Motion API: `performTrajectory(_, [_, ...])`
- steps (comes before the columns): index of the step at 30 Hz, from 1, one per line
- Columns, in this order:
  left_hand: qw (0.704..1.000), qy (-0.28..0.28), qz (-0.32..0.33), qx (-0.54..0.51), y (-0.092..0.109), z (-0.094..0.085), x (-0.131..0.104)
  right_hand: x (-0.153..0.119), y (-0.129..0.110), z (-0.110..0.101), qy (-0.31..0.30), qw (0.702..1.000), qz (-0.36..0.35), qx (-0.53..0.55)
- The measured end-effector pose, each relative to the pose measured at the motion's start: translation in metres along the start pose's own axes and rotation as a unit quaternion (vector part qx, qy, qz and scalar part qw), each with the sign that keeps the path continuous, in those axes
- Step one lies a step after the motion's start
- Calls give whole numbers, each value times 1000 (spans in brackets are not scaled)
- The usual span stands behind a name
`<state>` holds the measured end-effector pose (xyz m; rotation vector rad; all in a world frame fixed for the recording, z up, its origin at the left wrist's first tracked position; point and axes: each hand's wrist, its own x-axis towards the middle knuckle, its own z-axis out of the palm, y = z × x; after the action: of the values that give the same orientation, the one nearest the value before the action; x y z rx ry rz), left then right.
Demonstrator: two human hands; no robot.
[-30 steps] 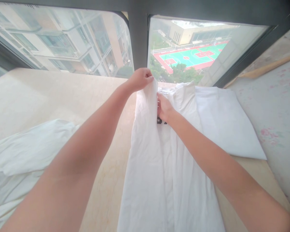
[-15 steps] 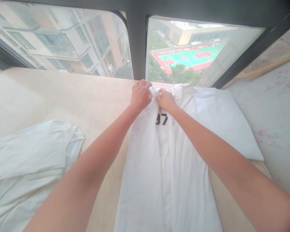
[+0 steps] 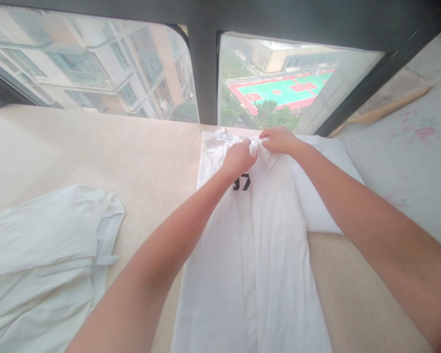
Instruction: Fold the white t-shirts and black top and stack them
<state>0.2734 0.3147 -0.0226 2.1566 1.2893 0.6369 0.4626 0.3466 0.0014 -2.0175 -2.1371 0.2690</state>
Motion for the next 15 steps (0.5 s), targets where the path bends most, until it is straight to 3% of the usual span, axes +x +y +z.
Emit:
performTrajectory(4, [984, -16, -82, -158, 10, 15, 15, 3, 5, -11, -14, 999, 32, 3])
performTrajectory(7, [972, -22, -106, -210, 1, 23, 24, 3, 15, -18, -1, 987, 47, 151])
performTrajectory(10, [966, -39, -117, -226, -11, 27, 32, 7, 25, -12, 13, 952, 67, 297])
performTrajectory(12, [967, -35, -119, -221, -15, 29, 35, 12, 25, -1, 46, 943, 83, 318])
performTrajectory(15, [975, 3, -114, -189, -13, 29, 34, 12, 15, 16, 87, 962, 88, 245])
